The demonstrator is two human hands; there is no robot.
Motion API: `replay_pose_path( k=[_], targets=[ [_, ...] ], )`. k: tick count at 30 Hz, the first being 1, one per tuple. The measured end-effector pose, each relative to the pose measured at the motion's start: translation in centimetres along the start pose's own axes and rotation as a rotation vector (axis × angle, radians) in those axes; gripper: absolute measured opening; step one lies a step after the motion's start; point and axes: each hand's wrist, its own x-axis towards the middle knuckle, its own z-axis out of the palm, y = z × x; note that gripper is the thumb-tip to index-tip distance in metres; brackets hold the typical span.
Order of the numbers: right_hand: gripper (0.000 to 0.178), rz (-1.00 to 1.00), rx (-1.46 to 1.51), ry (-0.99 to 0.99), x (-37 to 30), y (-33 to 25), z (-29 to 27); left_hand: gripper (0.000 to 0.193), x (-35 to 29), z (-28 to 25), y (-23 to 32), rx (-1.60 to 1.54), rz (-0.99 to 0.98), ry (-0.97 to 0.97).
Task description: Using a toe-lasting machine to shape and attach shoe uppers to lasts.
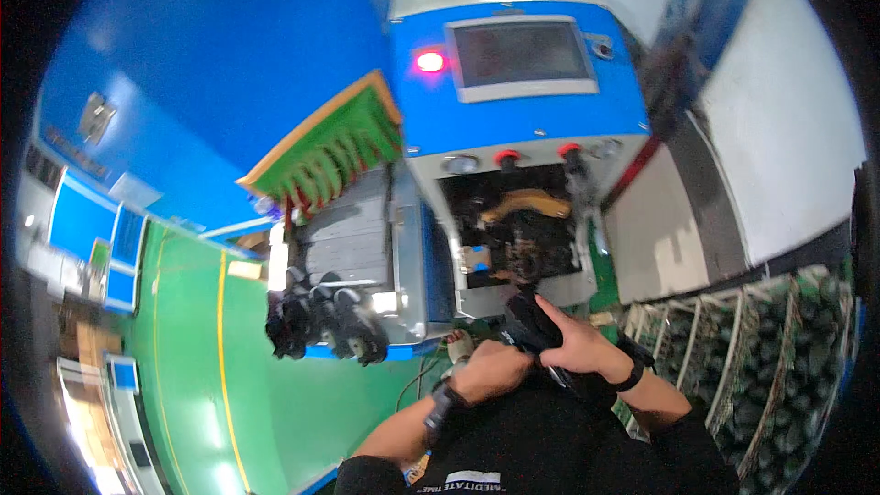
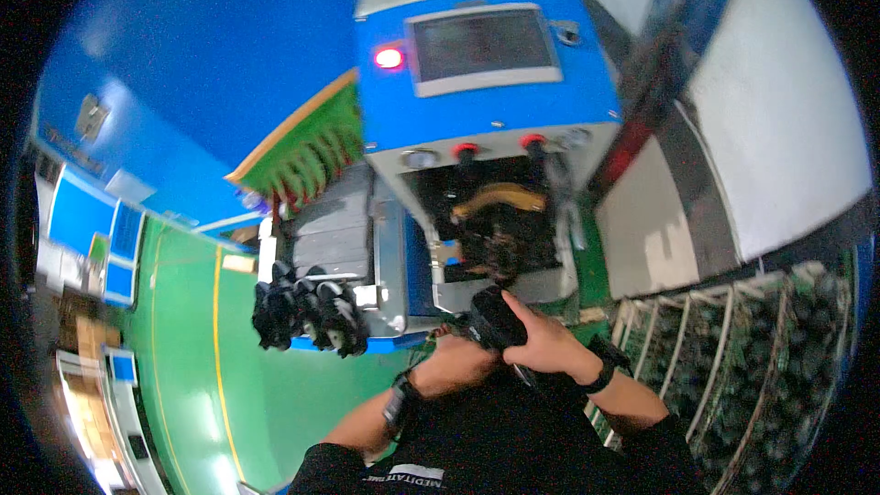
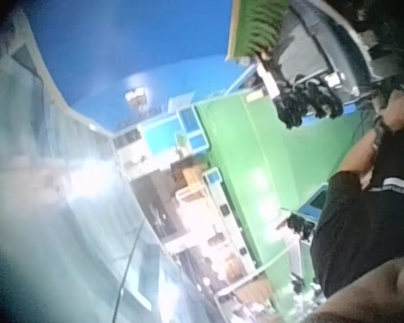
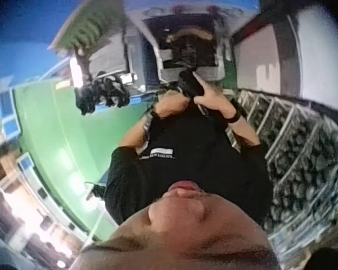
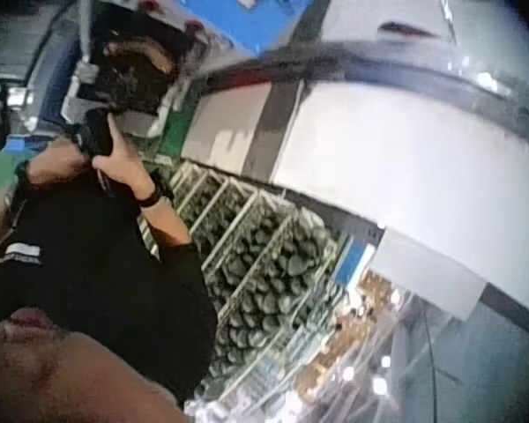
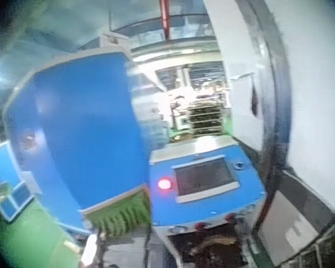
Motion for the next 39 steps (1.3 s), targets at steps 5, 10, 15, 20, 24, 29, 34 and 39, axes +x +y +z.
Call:
replay_pose_path(
  k=[5,10,15,20,24,29,34,39],
  targets=[
    [0.08,0.218,1.045,0.314,0.0,12.5,-0.1,0.029,-1.6,-1.7,2.2,-0.511,0.239,0.025],
    [0.084,-0.142,0.828,0.543,0.1,6.8,-2.3,0.032,-0.5,0.8,-0.8,-0.38,-0.397,0.239],
    [0.093,-0.189,0.252,0.659,5.2,3.9,-3.6,0.035,-1.8,1.5,-3.2,-0.582,-0.501,0.273],
    [0.094,-0.045,-0.171,0.691,11.4,1.6,-4.0,0.036,-3.7,2.3,-6.5,-0.585,-0.592,0.238],
    [0.092,0.123,-0.672,0.473,14.1,-2.5,-3.0,0.037,-4.8,4.8,-9.1,-0.719,-0.666,0.206],
    [0.093,0.217,-0.674,0.544,16.4,-1.9,-2.8,0.038,-4.5,5.8,-11.3,-0.706,-0.643,0.243],
    [0.096,0.199,-0.604,0.614,15.7,-2.3,-0.9,0.043,-4.6,3.7,-12.8,-0.788,-0.674,0.174],
    [0.101,-0.019,-0.609,0.842,14.2,0.0,0.7,0.044,-3.2,2.9,-14.3,-0.749,-0.586,0.155]
  ],
)
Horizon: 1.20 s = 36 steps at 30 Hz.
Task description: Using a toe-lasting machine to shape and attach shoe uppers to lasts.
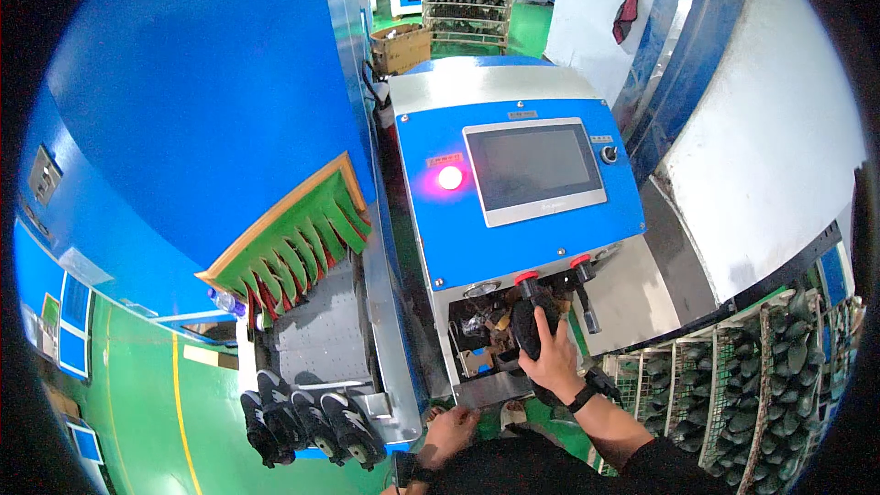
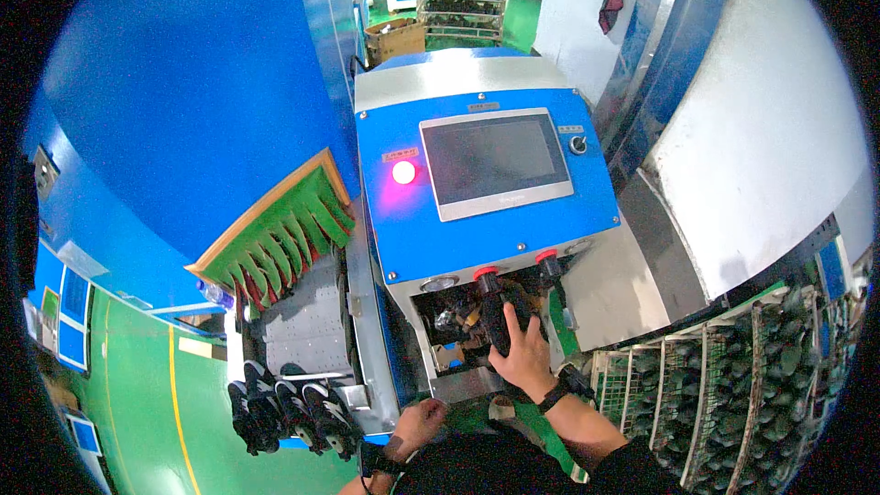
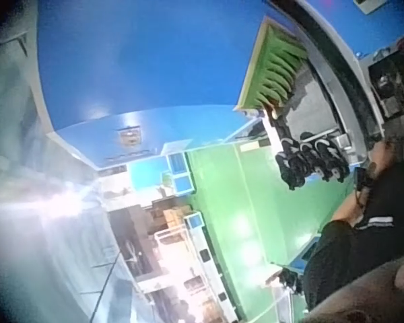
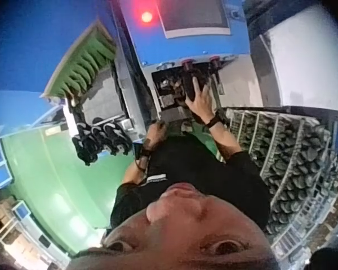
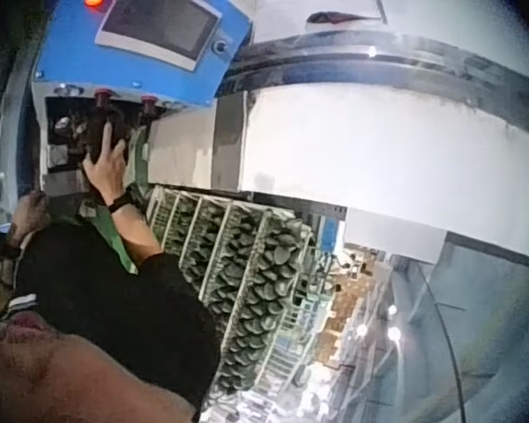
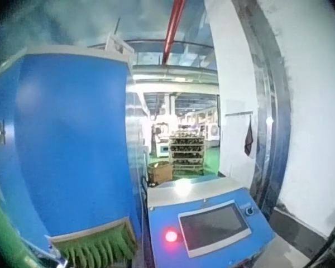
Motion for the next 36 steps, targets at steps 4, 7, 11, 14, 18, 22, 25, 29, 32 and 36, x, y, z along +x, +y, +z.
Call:
replay_pose_path(
  k=[4,7,11,14,18,22,25,29,32,36],
  targets=[
    [0.102,0.043,0.08,0.065,-0.7,1.0,0.5,0.04,0.4,-0.5,2.5,-0.077,0.018,-0.103],
    [0.102,-0.013,0.065,0.161,-1.0,0.9,0.7,0.037,0.5,0.1,4.0,0.035,0.079,-0.016],
    [0.105,0.175,0.154,0.097,-3.6,-1.0,0.4,0.032,0.8,0.0,8.8,0.076,0.206,0.227],
    [0.108,0.247,0.208,0.292,-5.6,-1.9,2.8,0.051,2.1,-0.7,15.1,0.227,0.389,0.457],
    [0.1,0.384,0.392,0.173,-4.5,-4.7,0.0,0.073,8.4,1.6,21.6,0.541,0.359,0.412],
    [0.089,0.117,0.239,0.5,-5.4,-4.1,2.0,0.055,11.9,3.5,21.9,0.821,0.326,0.357],
    [0.085,0.183,0.27,0.373,-6.3,-3.4,2.4,0.042,10.7,4.1,20.7,0.817,0.395,0.55],
    [0.087,0.08,0.257,0.376,-11.2,-2.1,3.5,0.043,3.7,3.5,20.8,0.759,0.503,0.308],
    [0.088,-0.193,0.198,0.238,-17.3,0.4,4.4,0.062,0.5,3.3,10.7,0.288,0.144,0.141],
    [0.099,-0.086,0.405,-0.265,-18.8,-0.1,-7.6,0.092,-1.2,3.0,6.9,-0.923,-0.397,-0.756]
  ],
)
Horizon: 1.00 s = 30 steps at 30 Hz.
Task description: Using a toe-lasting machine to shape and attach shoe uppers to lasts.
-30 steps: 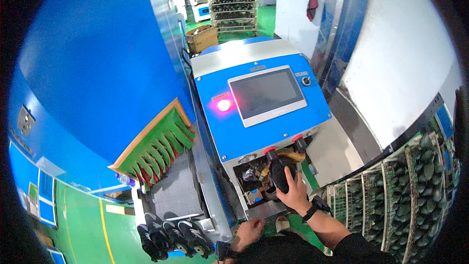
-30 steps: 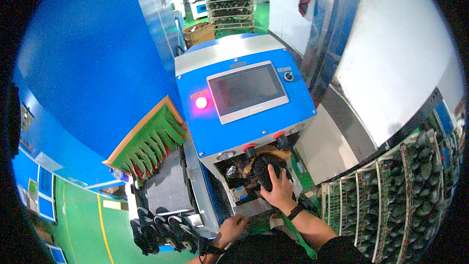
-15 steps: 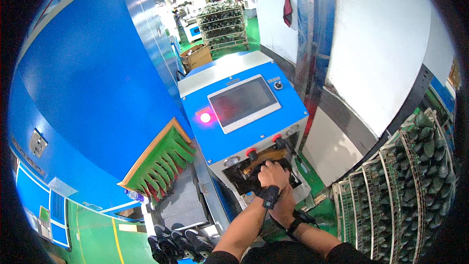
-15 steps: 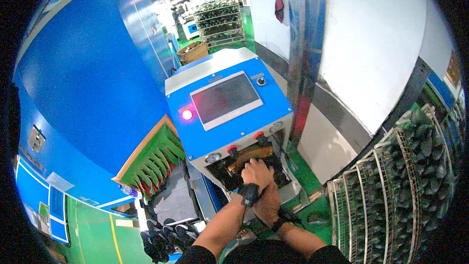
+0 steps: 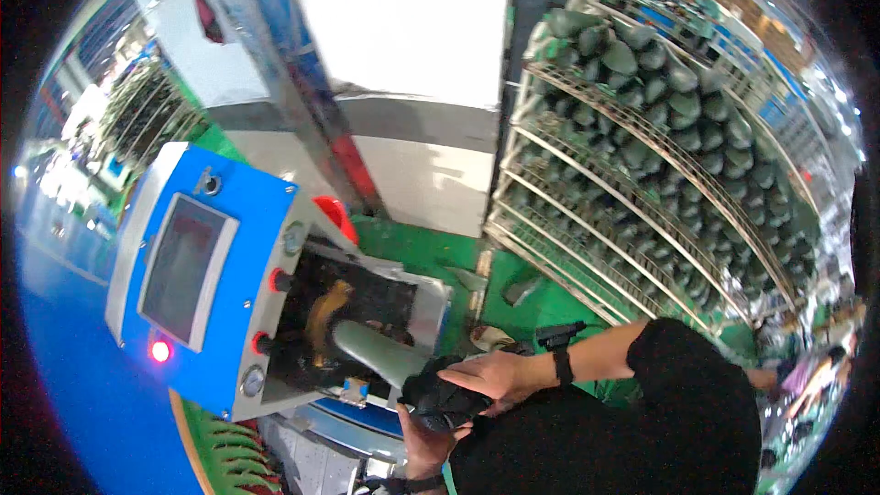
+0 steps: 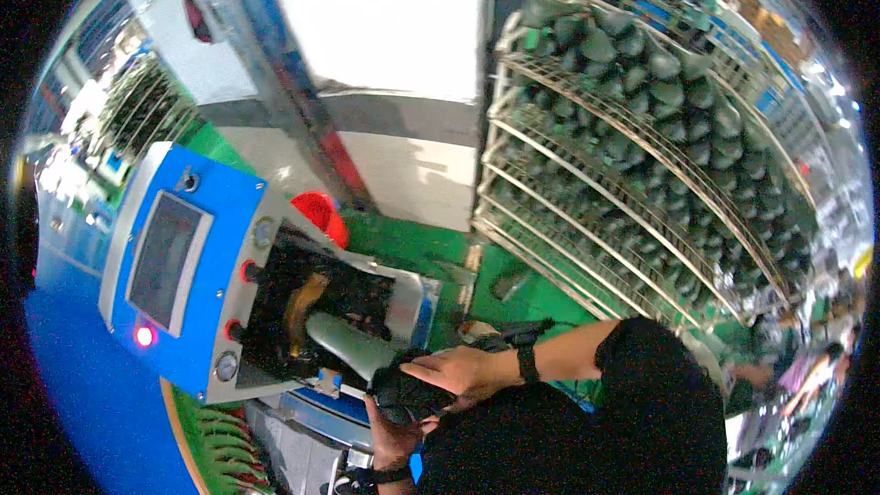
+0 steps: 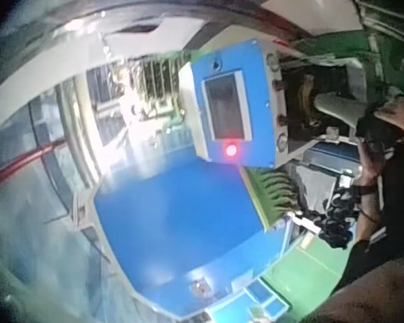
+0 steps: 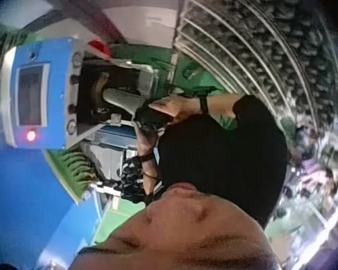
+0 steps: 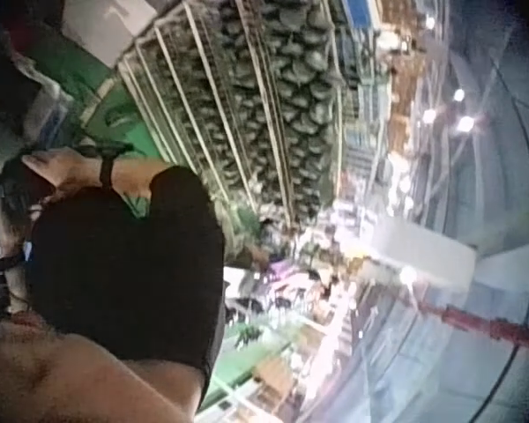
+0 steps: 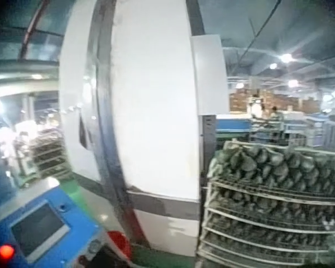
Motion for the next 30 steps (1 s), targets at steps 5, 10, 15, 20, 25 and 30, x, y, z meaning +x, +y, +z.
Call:
replay_pose_path(
  k=[5,10,15,20,25,30],
  targets=[
    [0.107,0.314,0.462,-0.215,-0.6,2.7,-1.2,0.072,4.0,-3.8,-3.5,0.009,-0.156,-0.142],
    [0.105,0.371,0.905,0.104,8.1,6.9,7.7,0.062,3.4,-6.8,-6.2,0.077,-0.006,0.108],
    [0.097,0.304,1.232,0.233,6.6,4.8,2.5,0.062,-2.2,-10.5,-6.5,0.18,0.131,0.372],
    [0.088,0.323,0.66,0.398,-4.3,11.1,-5.2,0.06,-2.6,-9.0,-4.5,0.387,0.151,0.546],
    [0.081,0.738,-0.016,0.926,-8.6,23.0,-5.4,0.046,3.8,-17.1,-6.8,0.577,-0.008,0.656],
    [0.084,1.222,-0.033,1.01,-5.3,34.6,-12.3,0.039,6.3,0.6,-6.4,0.504,0.266,0.755]
  ],
)
